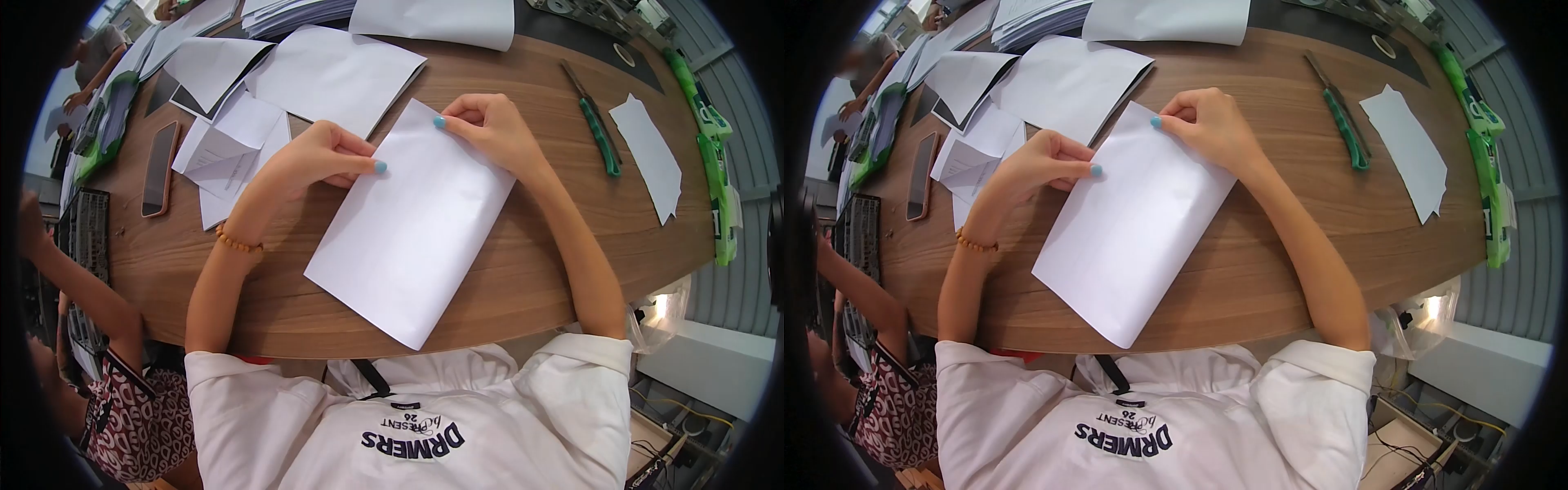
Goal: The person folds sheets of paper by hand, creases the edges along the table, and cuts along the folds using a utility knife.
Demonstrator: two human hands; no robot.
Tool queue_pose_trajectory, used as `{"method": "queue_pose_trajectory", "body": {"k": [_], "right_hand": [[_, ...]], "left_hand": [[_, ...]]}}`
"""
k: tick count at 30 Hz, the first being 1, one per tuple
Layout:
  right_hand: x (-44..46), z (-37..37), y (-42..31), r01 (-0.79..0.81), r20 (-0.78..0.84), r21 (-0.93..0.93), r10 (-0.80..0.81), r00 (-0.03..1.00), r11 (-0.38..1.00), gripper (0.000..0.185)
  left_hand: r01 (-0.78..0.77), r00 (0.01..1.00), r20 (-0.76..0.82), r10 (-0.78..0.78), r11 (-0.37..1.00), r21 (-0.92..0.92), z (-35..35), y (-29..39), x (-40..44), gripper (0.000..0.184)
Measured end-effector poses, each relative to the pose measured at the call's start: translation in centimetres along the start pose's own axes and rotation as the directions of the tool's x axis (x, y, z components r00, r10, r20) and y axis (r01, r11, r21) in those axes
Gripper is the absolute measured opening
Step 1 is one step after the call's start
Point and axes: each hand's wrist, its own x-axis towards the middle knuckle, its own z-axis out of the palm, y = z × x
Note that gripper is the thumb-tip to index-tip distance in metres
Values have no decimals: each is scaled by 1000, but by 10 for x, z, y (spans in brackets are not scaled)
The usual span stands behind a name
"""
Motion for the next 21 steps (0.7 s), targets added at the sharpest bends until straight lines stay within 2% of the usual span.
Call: {"method": "queue_pose_trajectory", "body": {"k": [7, 9, 10, 11, 12, 13, 15, 17, 18, 20, 21], "right_hand": [[-1, -4, 0, 22, -8, -53, -23, 1000, 998, 20], [-1, -16, -8, 132, 43, -234, -125, 991, 963, 23], [-8, -24, -17, 180, -48, -468, -228, 972, 865, 25], [-19, -31, -35, 189, -104, -677, -347, 932, 711, 28], [-30, -35, -55, 354, -88, -687, -556, 827, 635, 31], [-44, -34, -68, 499, -70, -690, -735, 675, 524, 35], [-82, -16, -76, 772, 156, -444, -809, 566, 455, 45], [-116, 1, -67, 812, 441, -371, -684, 581, 451, 62], [-123, 4, -57, 814, 446, -370, -683, 578, 447, 62], [-136, 3, -36, 740, 510, -435, -537, 672, 513, 68], [-141, 4, -30, 741, 513, -430, -535, 671, 516, 68]], "left_hand": [[41, 997, 65, -42, 999, 16, -3, -5, -8, 26], [36, 996, 75, -38, 999, 27, -2, -6, -6, 25], [43, 996, 76, -45, 999, 26, -1, -7, -6, 25], [51, 996, 74, -53, 998, 23, -1, -8, -5, 25], [50, 996, 77, -52, 999, 18, -2, -8, -4, 25], [50, 994, 93, -50, 999, 1, -4, -7, -5, 24], [62, 992, 112, -60, 998, -15, -4, -6, -8, 23], [72, 994, 79, -72, 997, -1, -2, -2, -9, 22], [70, 995, 76, -69, 998, -6, -4, -2, -7, 22], [50, 992, 115, -52, 999, 17, -6, -6, -7, 22], [56, 992, 115, -57, 998, 13, -6, -6, -7, 22]]}}
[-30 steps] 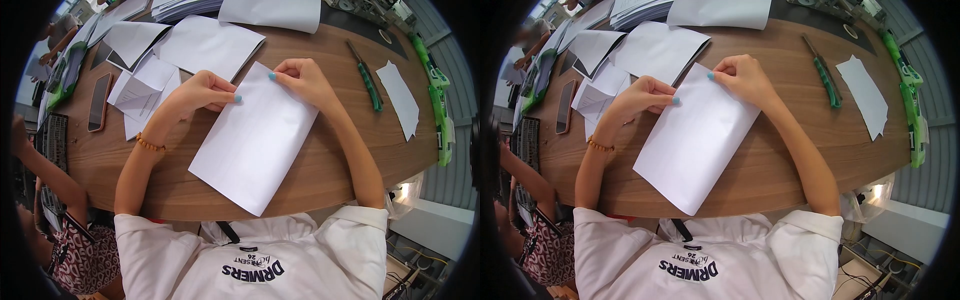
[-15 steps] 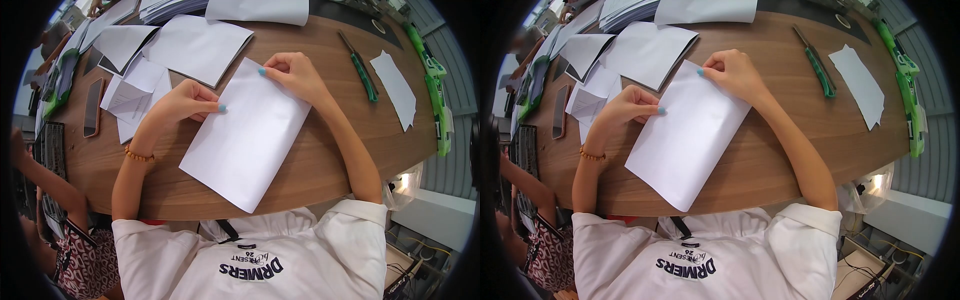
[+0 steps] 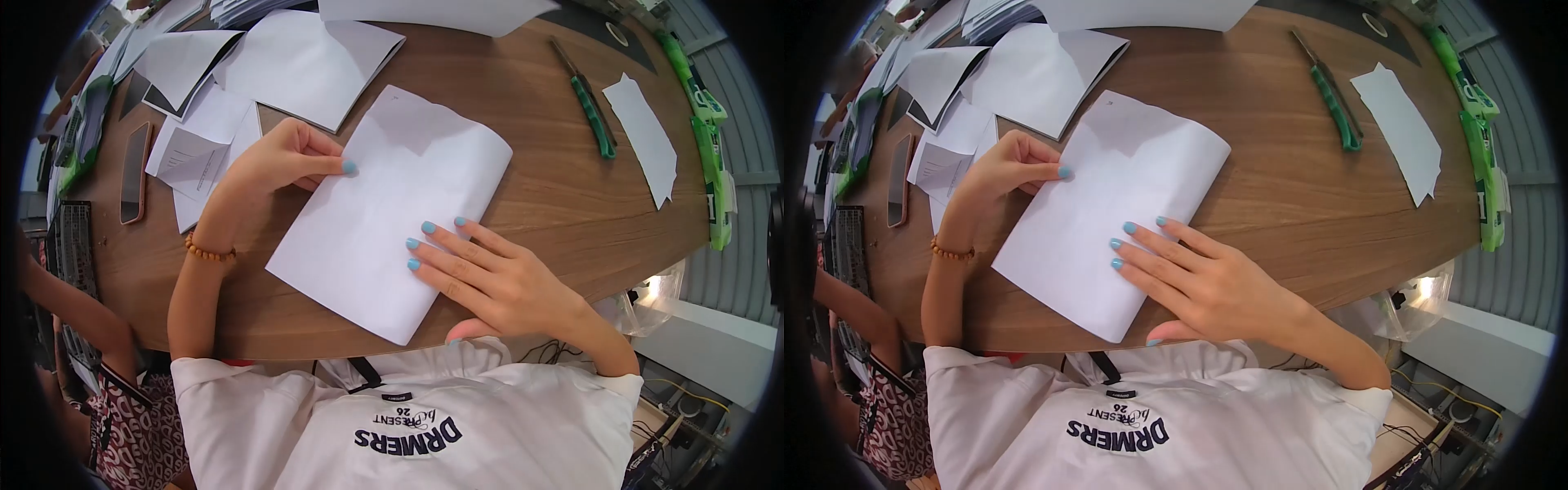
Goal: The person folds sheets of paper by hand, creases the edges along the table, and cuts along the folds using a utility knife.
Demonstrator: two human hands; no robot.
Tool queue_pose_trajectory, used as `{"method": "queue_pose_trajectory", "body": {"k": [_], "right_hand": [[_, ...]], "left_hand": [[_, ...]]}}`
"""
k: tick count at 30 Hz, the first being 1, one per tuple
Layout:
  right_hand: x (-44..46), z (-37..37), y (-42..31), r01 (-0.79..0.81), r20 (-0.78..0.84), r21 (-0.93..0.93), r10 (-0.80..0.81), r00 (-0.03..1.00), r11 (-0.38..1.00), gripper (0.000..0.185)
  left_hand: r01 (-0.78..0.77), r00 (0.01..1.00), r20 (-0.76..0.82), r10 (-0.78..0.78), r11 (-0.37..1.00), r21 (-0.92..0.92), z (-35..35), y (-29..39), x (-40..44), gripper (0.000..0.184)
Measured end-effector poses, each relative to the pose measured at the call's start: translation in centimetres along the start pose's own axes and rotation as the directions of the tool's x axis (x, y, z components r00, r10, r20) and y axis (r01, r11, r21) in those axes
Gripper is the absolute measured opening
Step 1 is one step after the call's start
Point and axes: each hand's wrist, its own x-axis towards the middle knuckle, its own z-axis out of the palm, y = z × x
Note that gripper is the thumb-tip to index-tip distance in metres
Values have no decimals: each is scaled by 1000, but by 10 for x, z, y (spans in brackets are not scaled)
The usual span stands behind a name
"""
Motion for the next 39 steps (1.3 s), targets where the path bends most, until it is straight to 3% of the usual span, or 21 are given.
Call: {"method": "queue_pose_trajectory", "body": {"k": [6, 11, 12, 15, 26, 29, 33, 35, 37, 39], "right_hand": [[-17, 18, -1, -104, 83, 114, 95, 992, 988, 69], [-17, 10, 12, -66, 128, 246, 35, 991, 967, 72], [-15, 3, 20, -65, 128, 233, 35, 991, 970, 72], [-15, -18, 42, -88, 113, -62, 94, 989, 994, 73], [-32, -18, 72, -153, 128, -22, 154, 980, 988, 63], [-36, -13, 74, -221, 82, -146, 234, 969, 964, 61], [-28, -22, 66, -185, 111, -225, 214, 970, 957, 62], [-19, -22, 38, -128, 114, -131, 143, 983, 983, 65], [-13, -6, 2, -11, 103, 68, 4, 995, 998, 69], [-21, 17, -11, -32, 114, 108, 20, 993, 994, 68]], "left_hand": [[-5, 999, -51, 6, 1000, 19, 3, -1, 2, 21], [-5, 1000, -15, 6, 1000, 26, -2, -7, 6, 21], [-19, 1000, -18, 19, 999, 28, -3, -5, 7, 21], [-26, 1000, 6, 26, 1000, 3, 0, -4, 3, 19], [-10, 999, 39, 9, 1000, 18, -5, -5, 5, 26], [-29, 996, 87, 36, 996, -83, -5, -6, 4, 25], [-48, 995, 85, 52, 998, -47, -5, -2, 2, 25], [-49, 999, 1, 49, 996, 70, -1, 0, 0, 25], [-63, 998, 9, 63, 998, 12, -1, -5, 1, 22], [-80, 996, 26, 81, 996, -40, -3, -8, 4, 20]]}}
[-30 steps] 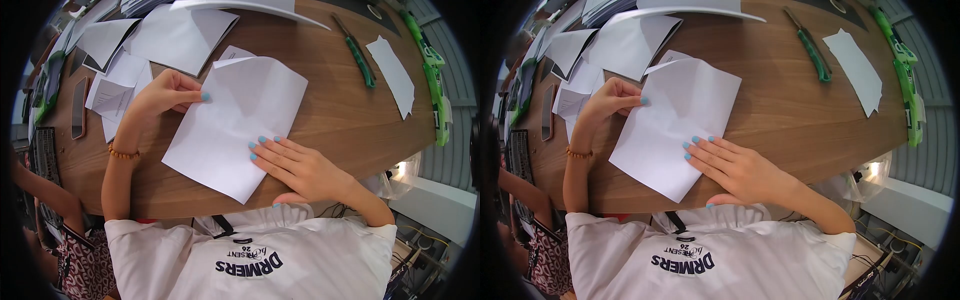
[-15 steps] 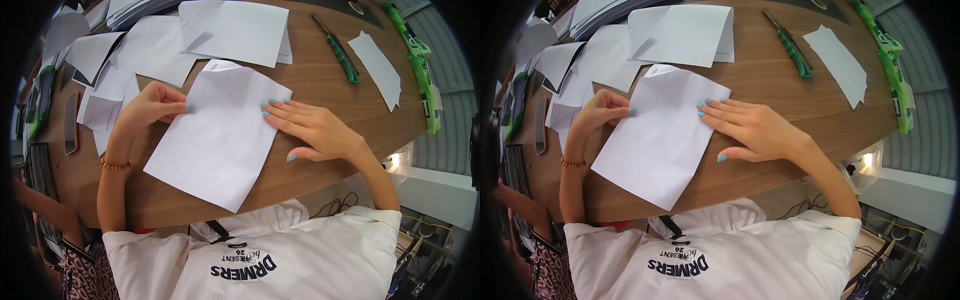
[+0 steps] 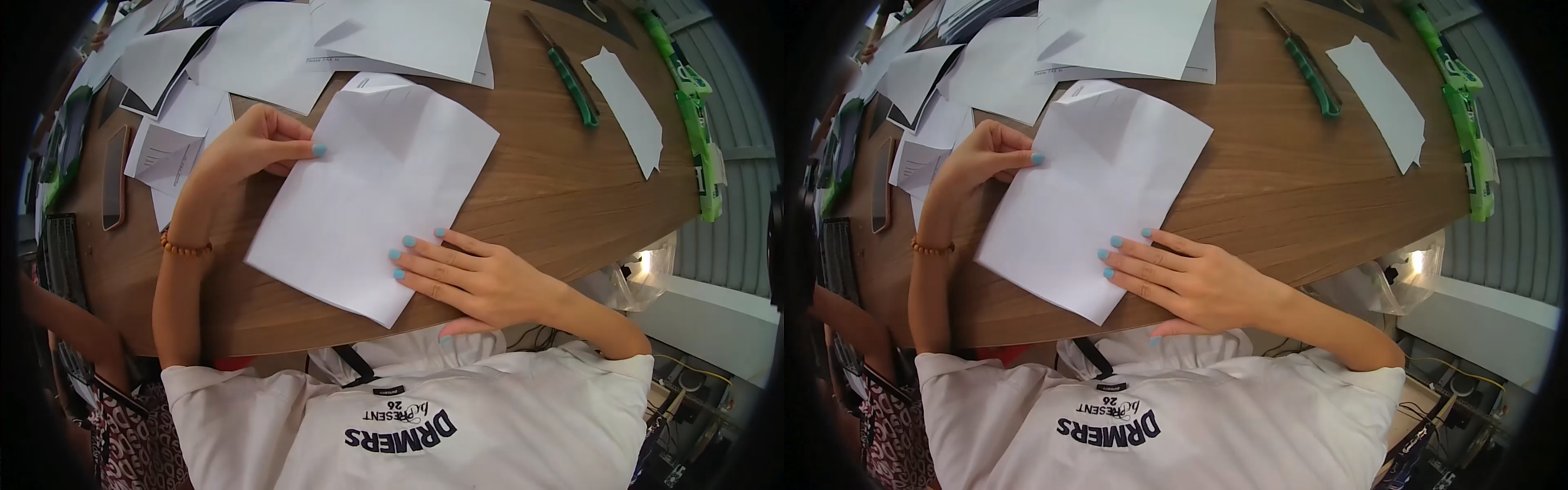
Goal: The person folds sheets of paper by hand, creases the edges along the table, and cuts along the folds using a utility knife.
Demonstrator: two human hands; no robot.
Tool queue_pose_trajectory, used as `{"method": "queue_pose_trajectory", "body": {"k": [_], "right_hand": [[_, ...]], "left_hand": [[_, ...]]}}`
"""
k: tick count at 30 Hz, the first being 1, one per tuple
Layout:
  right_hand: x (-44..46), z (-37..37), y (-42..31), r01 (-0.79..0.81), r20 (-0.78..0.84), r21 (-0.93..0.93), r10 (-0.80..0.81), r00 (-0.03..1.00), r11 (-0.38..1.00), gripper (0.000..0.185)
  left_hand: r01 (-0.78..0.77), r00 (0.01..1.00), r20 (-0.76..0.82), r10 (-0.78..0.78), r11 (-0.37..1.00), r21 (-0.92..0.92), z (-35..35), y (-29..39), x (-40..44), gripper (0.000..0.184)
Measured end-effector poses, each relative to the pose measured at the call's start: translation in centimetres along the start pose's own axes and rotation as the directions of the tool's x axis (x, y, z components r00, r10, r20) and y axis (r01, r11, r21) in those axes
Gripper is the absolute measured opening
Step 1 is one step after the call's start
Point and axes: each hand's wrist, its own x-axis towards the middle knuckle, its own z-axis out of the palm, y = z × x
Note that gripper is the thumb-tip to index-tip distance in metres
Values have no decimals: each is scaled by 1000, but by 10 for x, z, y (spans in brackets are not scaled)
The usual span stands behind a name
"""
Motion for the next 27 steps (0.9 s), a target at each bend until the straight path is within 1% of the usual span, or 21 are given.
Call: {"method": "queue_pose_trajectory", "body": {"k": [1, 3, 5, 6, 8, 9, 11, 12, 14, 15, 17, 18, 21, 23, 24, 25, 27], "right_hand": [[-2, 7, -2, -16, 9, 27, 15, 1000, 1000, 68], [-1, 1, -9, -23, -1, 15, 23, 1000, 1000, 67], [1, -5, -11, -19, 36, -5, 19, 999, 1000, 66], [2, 0, -12, -14, 36, -8, 14, 999, 1000, 66], [4, 15, -25, 87, 3, 15, -87, 996, 996, 65], [5, 15, -31, 80, 4, 24, -80, 997, 997, 65], [9, 7, -36, -18, 12, 61, 18, 1000, 998, 65], [11, 12, -38, -20, 10, 55, 20, 1000, 998, 65], [13, 26, -45, 116, -4, 30, -116, 993, 993, 66], [11, 25, -47, 114, -2, 31, -114, 993, 993, 66], [11, 19, -45, 51, -26, 217, -46, 999, 975, 66], [10, 19, -43, 55, -30, 215, -50, 998, 975, 66], [8, 14, -33, 55, -33, 193, -50, 998, 980, 67], [8, 2, -20, -79, 2, 68, 79, 997, 995, 69], [5, 8, -14, -44, -11, -15, 44, 999, 999, 71], [3, 3, -9, -39, -14, -18, 38, 999, 999, 71], [-2, -11, 3, -201, -14, -25, 200, 980, 979, 71]], "left_hand": [[19, 1000, -4, -19, 999, 30, -1, 0, 1, 21], [44, 999, -11, -44, 997, 55, 1, -1, -2, 22], [46, 998, -56, -40, 992, 118, 0, 3, -2, 20], [44, 997, -61, -37, 992, 117, -2, 4, -1, 20], [30, 1000, -4, -30, 999, 43, -1, -1, 0, 20], [37, 999, 5, -37, 998, 41, 1, -2, -1, 20], [25, 999, -32, -24, 998, 52, 1, 0, -1, 21], [19, 999, -32, -18, 998, 55, -2, 0, 0, 21], [33, 999, -5, -33, 998, 50, -4, -3, 1, 23], [32, 999, -3, -32, 998, 48, -2, -3, 1, 23], [37, 999, -9, -37, 998, 54, 1, 3, -2, 24], [37, 999, -12, -36, 998, 57, 1, 4, -2, 24], [29, 999, -28, -28, 998, 60, 2, 5, -4, 23], [31, 999, 18, -32, 999, 33, 3, 8, -4, 22], [31, 999, 12, -31, 999, 33, 3, 7, -5, 22], [29, 1000, 10, -30, 998, 56, 3, 8, -4, 22], [27, 1000, 12, -28, 996, 86, 2, 6, -3, 22]]}}
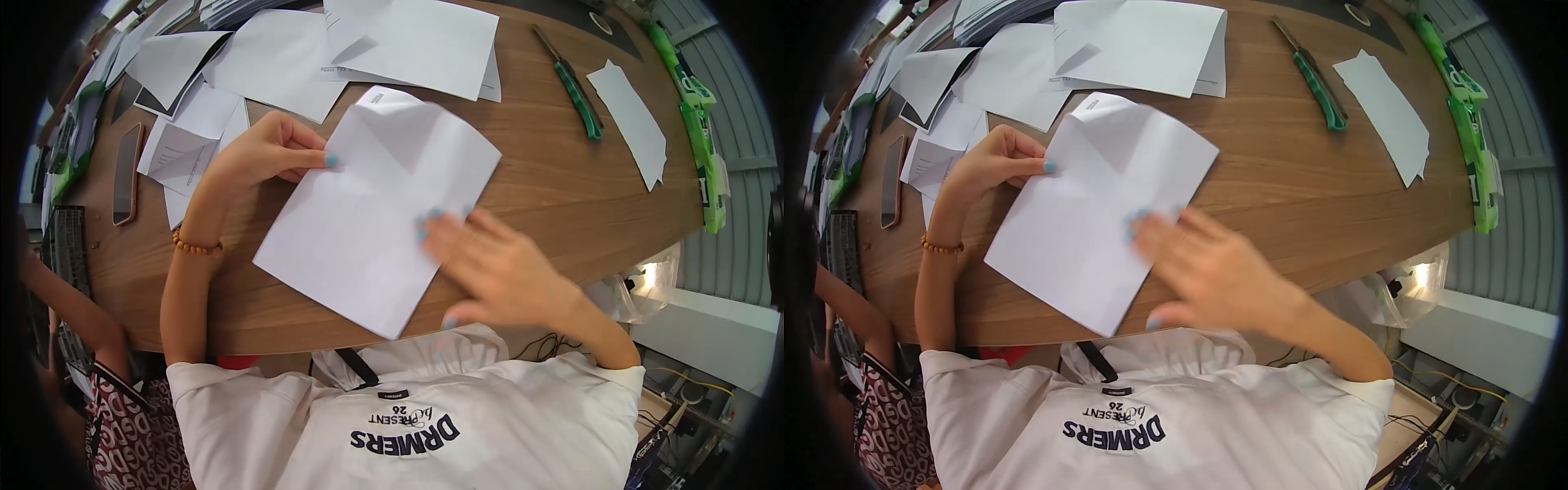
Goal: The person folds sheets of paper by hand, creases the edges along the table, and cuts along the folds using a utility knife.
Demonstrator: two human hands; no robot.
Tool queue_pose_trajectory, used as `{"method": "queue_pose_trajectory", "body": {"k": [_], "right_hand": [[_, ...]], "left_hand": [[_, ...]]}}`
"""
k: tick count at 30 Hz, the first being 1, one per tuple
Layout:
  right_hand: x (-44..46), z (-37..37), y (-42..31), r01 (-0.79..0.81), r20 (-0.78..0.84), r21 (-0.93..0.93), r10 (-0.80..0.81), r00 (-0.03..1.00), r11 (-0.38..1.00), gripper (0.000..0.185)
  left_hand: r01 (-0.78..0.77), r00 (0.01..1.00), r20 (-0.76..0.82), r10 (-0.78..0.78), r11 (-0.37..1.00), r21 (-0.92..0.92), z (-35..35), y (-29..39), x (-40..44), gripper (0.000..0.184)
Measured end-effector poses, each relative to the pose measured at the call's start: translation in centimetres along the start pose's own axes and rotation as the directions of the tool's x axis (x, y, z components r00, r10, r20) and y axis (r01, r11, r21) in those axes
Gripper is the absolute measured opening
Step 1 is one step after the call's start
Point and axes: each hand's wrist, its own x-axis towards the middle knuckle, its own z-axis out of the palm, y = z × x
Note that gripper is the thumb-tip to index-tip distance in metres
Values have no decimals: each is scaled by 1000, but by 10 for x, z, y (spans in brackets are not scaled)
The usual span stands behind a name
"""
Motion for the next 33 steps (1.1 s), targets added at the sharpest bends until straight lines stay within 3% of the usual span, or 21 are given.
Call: {"method": "queue_pose_trajectory", "body": {"k": [1, 3, 7, 8, 10, 11, 15, 18, 21, 22, 23, 24, 25, 26, 27, 28, 29, 31, 32, 33], "right_hand": [[-3, -4, 7, -2, -4, -3, 2, 1000, 1000, 71], [-10, -11, 21, -144, -30, -189, 141, 990, 971, 68], [-18, -24, 28, -213, -100, -400, 189, 977, 891, 65], [-17, -27, 21, -213, -101, -402, 188, 977, 891, 65], [-12, -29, 4, -64, -121, -199, 40, 992, 978, 63], [-10, -21, 1, -57, -117, -149, 40, 992, 987, 58], [-13, -23, 18, -9, -41, -128, 4, 999, 992, 51], [-15, -52, 21, -66, -171, -24, 61, 983, 998, 44], [-12, -67, 51, -186, -390, -113, 129, 912, 976, 48], [-7, -68, 63, -182, -396, -120, 121, 910, 976, 48], [1, -69, 76, -215, -475, -66, 159, 866, 974, 52], [9, -71, 87, -241, -548, -7, 198, 813, 970, 56], [19, -73, 94, -232, -555, -12, 187, 811, 973, 56], [30, -76, 98, -241, -494, -94, 165, 853, 966, 62], [41, -78, 104, -244, -432, -177, 148, 890, 953, 68], [49, -79, 113, -236, -443, -184, 134, 886, 954, 68], [57, -78, 124, -218, -408, -250, 102, 907, 943, 71], [73, -73, 152, -246, -388, -397, 81, 918, 884, 80], [81, -72, 159, -239, -392, -402, 70, 917, 884, 80], [88, -73, 164, -245, -397, -525, 21, 918, 815, 76]], "left_hand": [[9, 1000, 11, -9, 1000, -17, 0, -2, 1, 22], [11, 1000, 21, -11, 1000, -29, 1, 1, 1, 21], [19, 999, -44, -21, 999, -32, 5, 0, 0, 21], [33, 998, -44, -33, 999, -14, 4, -1, 1, 21], [38, 999, -35, -38, 999, -2, 3, 2, 1, 20], [48, 999, -21, -48, 999, 10, 2, 2, 1, 19], [-35, 999, 9, 35, 999, -24, 0, 6, -18, 18], [-56, 986, -149, 71, 993, 100, -34, 6, -55, 19], [-178, 883, -446, 145, 983, -33, -81, -15, -89, 23], [-193, 840, -525, 136, 980, -55, -96, -19, -95, 24], [-199, 835, -532, 143, 979, -49, -116, -27, -99, 24], [-152, 764, -631, 130, 988, 19, -138, -36, -98, 26], [-98, 680, -722, 125, 992, 80, -150, -42, -96, 27], [-103, 670, -730, 133, 991, 86, -151, -43, -94, 27], [180, 503, -808, 308, 876, 447, -152, -43, -91, 32], [500, 370, -768, 523, 585, 639, -150, -43, -86, 37], [614, 200, -681, 705, 452, 647, -144, -47, -74, 53], [547, 182, -543, 820, 374, 749, -108, -11, -65, 59], [392, 107, -328, 939, 264, 881, -99, -9, -51, 51], [344, 265, -475, 839, 378, 860, -62, 25, -50, 40]]}}
